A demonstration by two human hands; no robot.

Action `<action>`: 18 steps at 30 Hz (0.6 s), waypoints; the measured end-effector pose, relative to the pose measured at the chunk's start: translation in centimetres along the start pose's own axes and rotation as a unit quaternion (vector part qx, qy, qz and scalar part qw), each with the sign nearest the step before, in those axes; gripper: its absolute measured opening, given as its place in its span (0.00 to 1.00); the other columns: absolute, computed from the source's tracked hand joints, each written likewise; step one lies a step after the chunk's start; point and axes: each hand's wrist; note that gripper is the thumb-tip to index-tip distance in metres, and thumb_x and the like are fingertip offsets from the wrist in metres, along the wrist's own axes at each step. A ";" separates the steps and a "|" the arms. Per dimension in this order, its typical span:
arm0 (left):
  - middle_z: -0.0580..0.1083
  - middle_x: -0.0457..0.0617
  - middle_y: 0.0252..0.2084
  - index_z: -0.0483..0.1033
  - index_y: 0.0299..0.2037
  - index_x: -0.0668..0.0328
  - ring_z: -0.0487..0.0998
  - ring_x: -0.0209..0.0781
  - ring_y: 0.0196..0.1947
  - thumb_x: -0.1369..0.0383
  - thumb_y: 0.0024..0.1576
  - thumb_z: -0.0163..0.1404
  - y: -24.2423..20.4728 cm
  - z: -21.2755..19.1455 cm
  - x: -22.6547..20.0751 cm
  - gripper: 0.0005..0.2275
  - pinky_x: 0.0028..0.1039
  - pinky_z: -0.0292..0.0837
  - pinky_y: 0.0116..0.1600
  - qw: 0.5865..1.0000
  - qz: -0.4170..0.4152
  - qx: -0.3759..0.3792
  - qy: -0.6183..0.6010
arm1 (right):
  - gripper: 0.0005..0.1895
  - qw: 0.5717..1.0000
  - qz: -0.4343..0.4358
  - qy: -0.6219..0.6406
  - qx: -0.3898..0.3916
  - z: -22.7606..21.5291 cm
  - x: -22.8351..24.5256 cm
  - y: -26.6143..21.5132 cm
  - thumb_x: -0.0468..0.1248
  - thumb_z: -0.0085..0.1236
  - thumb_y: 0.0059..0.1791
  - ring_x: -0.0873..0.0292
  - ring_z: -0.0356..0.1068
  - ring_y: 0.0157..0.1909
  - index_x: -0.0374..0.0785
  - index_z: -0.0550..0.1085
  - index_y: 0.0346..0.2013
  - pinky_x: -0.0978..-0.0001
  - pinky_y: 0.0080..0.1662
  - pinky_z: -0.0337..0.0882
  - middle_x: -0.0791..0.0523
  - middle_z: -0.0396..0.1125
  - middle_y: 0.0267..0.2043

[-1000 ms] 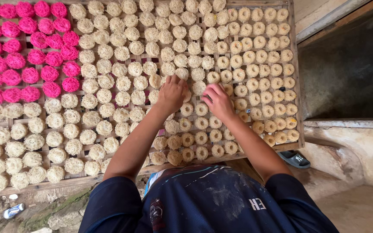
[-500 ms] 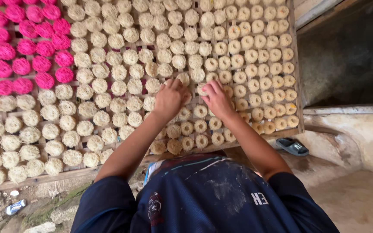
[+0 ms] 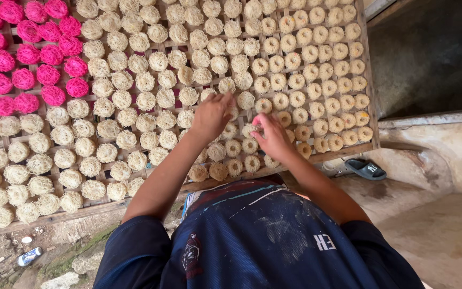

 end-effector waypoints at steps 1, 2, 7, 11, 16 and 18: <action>0.77 0.48 0.46 0.72 0.48 0.56 0.76 0.45 0.48 0.67 0.52 0.59 0.0 0.0 0.2 0.15 0.34 0.77 0.49 0.999 0.007 -0.034 0.001 | 0.18 0.996 0.059 0.040 0.048 0.1 -0.2 0.2 0.38 0.64 0.48 0.56 0.70 0.50 0.39 0.69 0.48 0.64 0.54 0.73 0.55 0.69 0.48; 0.78 0.46 0.46 0.73 0.49 0.56 0.76 0.44 0.48 0.67 0.51 0.60 0.0 0.1 0.4 0.17 0.32 0.78 0.48 0.998 0.014 -0.068 0.002 | 0.18 0.998 0.033 0.045 0.024 0.3 -0.4 0.4 0.37 0.63 0.48 0.57 0.70 0.51 0.39 0.69 0.50 0.66 0.53 0.74 0.55 0.69 0.49; 0.77 0.45 0.47 0.78 0.51 0.51 0.75 0.40 0.45 0.63 0.57 0.59 -1.4 0.5 0.1 0.13 0.27 0.76 0.39 0.991 0.061 -0.106 0.048 | 0.15 0.953 -0.240 -0.124 -0.137 1.3 -2.2 0.5 0.37 0.64 0.47 0.55 0.69 0.55 0.40 0.73 0.47 0.61 0.58 0.73 0.56 0.71 0.49; 0.75 0.42 0.47 0.77 0.52 0.46 0.74 0.38 0.49 0.61 0.60 0.55 -5.0 -0.1 -0.5 0.11 0.31 0.73 0.47 0.992 0.050 -0.108 0.039 | 0.13 0.986 -0.130 -0.065 -0.079 1.4 -2.3 -2.8 0.44 0.62 0.53 0.58 0.67 0.53 0.40 0.76 0.48 0.64 0.52 0.73 0.56 0.69 0.48; 0.71 0.50 0.50 0.76 0.54 0.51 0.68 0.46 0.50 0.57 0.62 0.50 -5.2 -0.3 -2.7 0.14 0.36 0.67 0.50 0.996 -0.045 0.044 0.067 | 0.20 0.986 -0.083 -0.121 -0.080 2.4 -0.7 -4.3 0.49 0.61 0.49 0.53 0.61 0.53 0.36 0.75 0.45 0.60 0.54 0.66 0.54 0.67 0.47; 0.70 0.51 0.51 0.74 0.55 0.52 0.67 0.48 0.51 0.56 0.62 0.49 -4.8 -0.5 -3.0 0.16 0.37 0.67 0.52 0.993 -0.067 0.087 0.049 | 0.20 0.994 -0.060 -0.077 -0.041 2.1 -0.4 -4.2 0.49 0.63 0.48 0.51 0.61 0.54 0.35 0.73 0.43 0.59 0.55 0.65 0.53 0.66 0.47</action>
Point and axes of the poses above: each hand's wrist, its own y-axis towards the middle knuckle, its own z-axis out of the palm, x = y × z
